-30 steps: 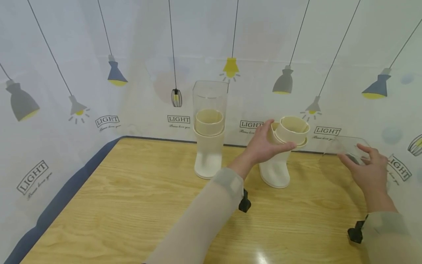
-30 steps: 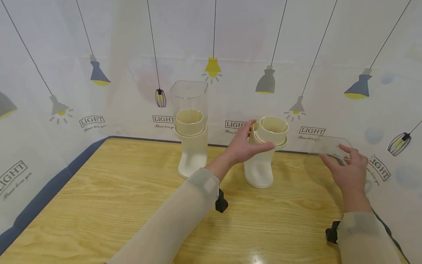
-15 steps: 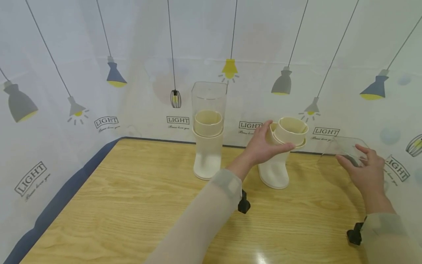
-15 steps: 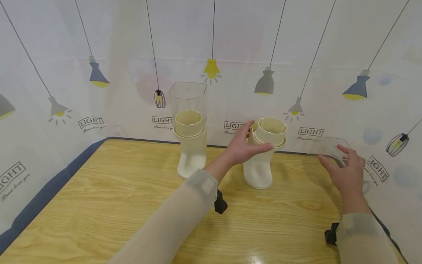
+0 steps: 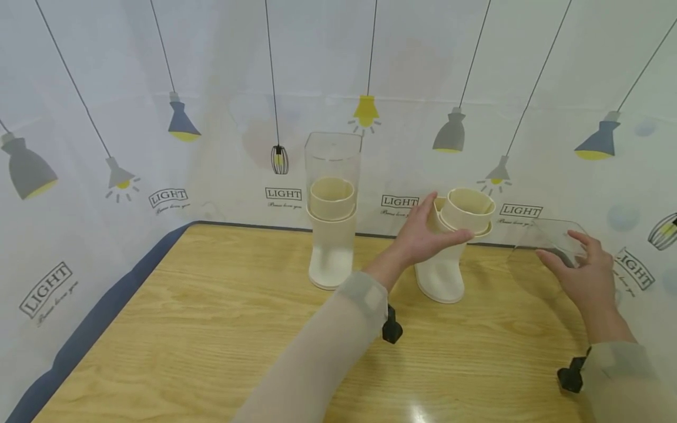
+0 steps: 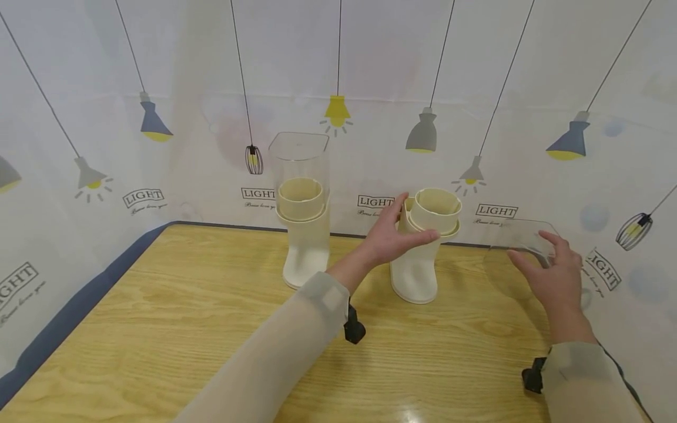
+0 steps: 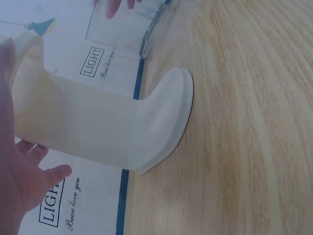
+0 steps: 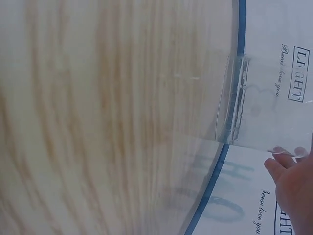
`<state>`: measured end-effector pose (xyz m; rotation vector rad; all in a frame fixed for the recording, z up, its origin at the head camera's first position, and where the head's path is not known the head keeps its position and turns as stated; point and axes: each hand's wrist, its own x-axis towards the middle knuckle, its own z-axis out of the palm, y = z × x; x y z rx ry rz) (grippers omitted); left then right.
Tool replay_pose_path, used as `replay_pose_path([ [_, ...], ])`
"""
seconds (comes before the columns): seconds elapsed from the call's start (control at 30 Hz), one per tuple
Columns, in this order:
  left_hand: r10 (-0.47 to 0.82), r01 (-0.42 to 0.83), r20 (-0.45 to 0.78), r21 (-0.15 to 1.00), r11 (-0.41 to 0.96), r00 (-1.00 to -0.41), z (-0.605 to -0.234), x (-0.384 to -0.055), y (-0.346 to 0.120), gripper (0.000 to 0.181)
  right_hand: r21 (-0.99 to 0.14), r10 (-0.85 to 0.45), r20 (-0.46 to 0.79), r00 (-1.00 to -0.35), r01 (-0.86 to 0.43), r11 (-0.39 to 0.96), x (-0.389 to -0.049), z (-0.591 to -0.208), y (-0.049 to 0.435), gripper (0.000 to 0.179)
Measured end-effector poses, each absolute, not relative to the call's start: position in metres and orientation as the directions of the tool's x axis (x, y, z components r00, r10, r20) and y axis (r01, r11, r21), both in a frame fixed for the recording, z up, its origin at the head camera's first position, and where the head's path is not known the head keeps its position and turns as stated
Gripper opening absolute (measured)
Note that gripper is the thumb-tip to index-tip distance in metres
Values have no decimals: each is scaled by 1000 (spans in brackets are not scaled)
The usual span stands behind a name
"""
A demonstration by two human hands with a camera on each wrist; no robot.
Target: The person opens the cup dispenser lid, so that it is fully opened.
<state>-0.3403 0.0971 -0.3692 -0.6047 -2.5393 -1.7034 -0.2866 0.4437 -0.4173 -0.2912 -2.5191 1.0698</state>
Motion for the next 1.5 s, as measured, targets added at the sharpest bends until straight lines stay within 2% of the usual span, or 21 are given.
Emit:
replay_pose_path([
  [0.23, 310, 324, 230, 898, 298, -923, -369, -339, 94, 121, -720, 355, 264, -897, 62, 691, -284, -411, 439, 103],
  [0.37, 315, 314, 220, 905, 288, -923, -368, -335, 88, 126, -717, 393, 316, -864, 54, 695, -279, -401, 432, 98],
  [0.43, 333, 337, 236, 895, 293, -913, -368, -332, 83, 120, -723, 423, 347, -837, 49, 689, -275, -392, 426, 89],
  [0.63, 436, 420, 294, 879, 225, -851, -366, -313, 56, 87, -773, 511, 385, -768, 34, 634, -261, -358, 401, 62],
  [0.97, 503, 450, 326, 881, 146, -801, -355, -269, 9, 73, -848, 506, 364, -782, -53, 528, -229, -321, 352, 46],
  [1.13, 502, 498, 373, 856, 138, -780, -349, -253, -11, 66, -860, 442, 412, -797, -180, 478, -213, -306, 326, 40],
  [1.3, 502, 552, 426, 824, 130, -753, -344, -242, -32, 60, -810, 305, 506, -807, -322, 490, -199, -299, 300, 39],
  [1.5, 491, 602, 482, 790, 114, -726, -342, -227, -59, 57, -767, 117, 604, -788, -535, 354, -185, -291, 273, 39],
])
